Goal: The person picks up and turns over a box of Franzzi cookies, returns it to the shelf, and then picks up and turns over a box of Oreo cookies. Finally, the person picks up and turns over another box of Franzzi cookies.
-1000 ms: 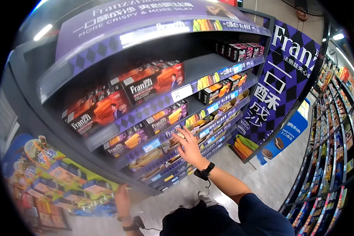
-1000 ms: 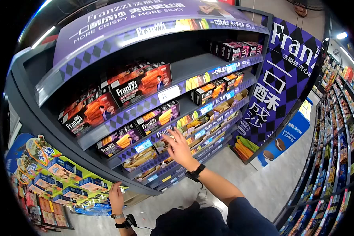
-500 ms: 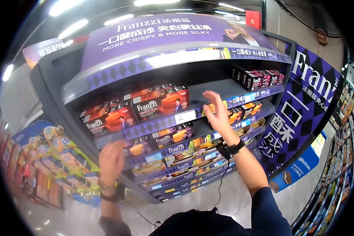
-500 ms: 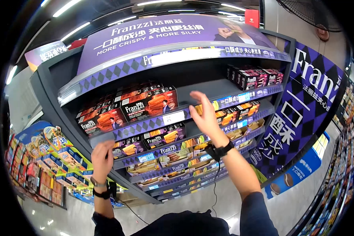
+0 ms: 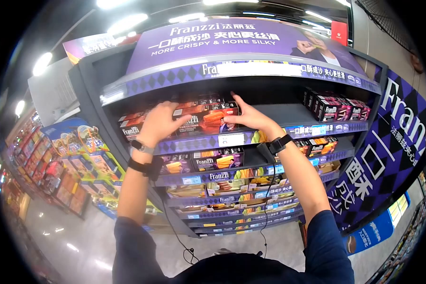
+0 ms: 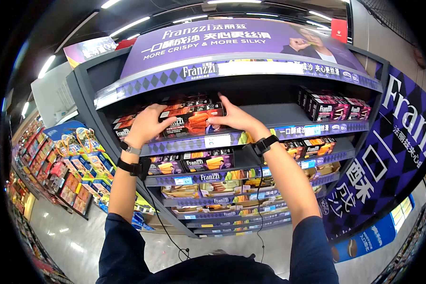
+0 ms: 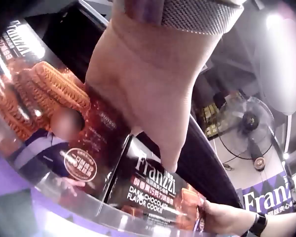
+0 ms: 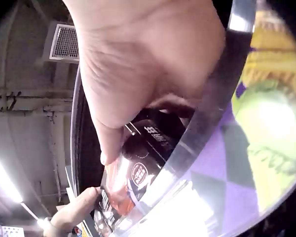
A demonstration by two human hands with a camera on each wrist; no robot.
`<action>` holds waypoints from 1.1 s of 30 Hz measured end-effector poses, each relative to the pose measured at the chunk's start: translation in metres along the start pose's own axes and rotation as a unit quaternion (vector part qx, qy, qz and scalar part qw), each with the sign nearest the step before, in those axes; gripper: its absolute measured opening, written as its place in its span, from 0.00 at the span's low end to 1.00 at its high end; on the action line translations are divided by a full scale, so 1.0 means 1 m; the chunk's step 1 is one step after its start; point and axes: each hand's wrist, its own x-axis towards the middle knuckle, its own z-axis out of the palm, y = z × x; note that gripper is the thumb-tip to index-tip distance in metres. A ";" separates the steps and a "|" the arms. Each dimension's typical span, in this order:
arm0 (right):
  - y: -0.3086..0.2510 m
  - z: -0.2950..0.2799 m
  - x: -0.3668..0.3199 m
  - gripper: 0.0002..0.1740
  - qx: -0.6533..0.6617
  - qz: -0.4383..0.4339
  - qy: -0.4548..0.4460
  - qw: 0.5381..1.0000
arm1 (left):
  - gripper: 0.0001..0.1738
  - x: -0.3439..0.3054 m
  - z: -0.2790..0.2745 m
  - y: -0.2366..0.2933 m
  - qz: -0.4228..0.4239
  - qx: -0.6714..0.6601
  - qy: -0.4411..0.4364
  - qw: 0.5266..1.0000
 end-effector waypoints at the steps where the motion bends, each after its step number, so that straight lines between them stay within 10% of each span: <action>1: -0.009 0.002 -0.003 0.72 -0.014 0.031 -0.018 0.999 | 0.39 0.001 -0.001 0.004 0.014 0.005 0.007 1.000; 11: 0.009 -0.007 -0.003 0.73 -0.011 -0.019 0.005 1.000 | 0.40 0.016 -0.015 0.007 0.020 0.015 -0.064 0.998; 19: 0.005 -0.007 -0.002 0.55 0.095 0.003 -0.022 0.995 | 0.40 0.042 0.010 -0.006 -0.016 -0.089 -0.017 0.996; 23: 0.005 -0.008 -0.005 0.54 0.110 0.002 -0.027 0.994 | 0.42 0.049 0.008 -0.004 -0.081 -0.133 -0.205 0.966; 33: 0.004 -0.007 -0.006 0.54 0.091 0.006 -0.013 0.996 | 0.46 0.050 0.010 -0.008 -0.070 -0.146 -0.214 0.963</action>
